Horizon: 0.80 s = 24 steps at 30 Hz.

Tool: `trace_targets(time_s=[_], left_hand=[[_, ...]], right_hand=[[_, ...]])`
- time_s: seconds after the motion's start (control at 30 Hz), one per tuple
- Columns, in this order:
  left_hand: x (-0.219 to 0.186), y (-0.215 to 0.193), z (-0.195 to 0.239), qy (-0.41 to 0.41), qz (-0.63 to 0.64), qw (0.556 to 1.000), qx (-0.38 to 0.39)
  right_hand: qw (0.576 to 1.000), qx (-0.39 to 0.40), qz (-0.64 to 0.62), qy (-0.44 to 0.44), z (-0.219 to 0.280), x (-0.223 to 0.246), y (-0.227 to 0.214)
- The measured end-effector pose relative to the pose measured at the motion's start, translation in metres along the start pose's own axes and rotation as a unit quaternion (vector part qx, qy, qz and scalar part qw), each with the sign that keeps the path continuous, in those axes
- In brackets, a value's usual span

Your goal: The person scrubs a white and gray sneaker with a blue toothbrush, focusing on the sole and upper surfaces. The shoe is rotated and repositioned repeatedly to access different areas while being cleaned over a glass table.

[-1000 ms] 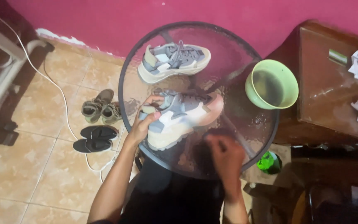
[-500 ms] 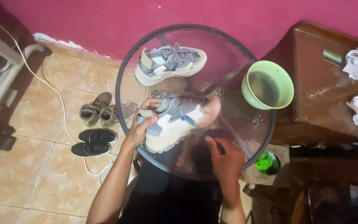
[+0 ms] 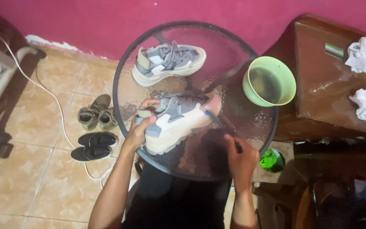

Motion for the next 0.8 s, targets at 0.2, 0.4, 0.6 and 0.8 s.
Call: trace_targets(time_s=[0.2,0.4,0.6,0.8], left_hand=[[0.011,-0.006,-0.003,-0.022,-0.02,0.999,-0.015],[0.009,-0.005,-0.006,-0.028,-0.033,0.999,-0.031],[0.031,-0.021,-0.008,-0.028,-0.011,0.999,-0.029],[0.021,-0.011,-0.007,-0.047,-0.013,0.998,-0.03]], right_hand=[[0.993,0.108,-0.048,-0.025,0.045,0.034,0.032],[0.993,0.064,-0.016,-0.101,0.036,0.041,0.024],[0.996,0.033,-0.012,-0.088,-0.015,-0.009,0.008],[0.987,0.019,-0.024,-0.156,-0.02,0.001,0.013]])
Point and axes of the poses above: each hand's wrist, its own z-axis away from the middle knuckle, its own y-axis out of the palm, x = y × z, the point moved 6 cm from there along -z, towards the middle knuckle, and after that the axes turned 14 degrees about z, right-handed, at the moved point
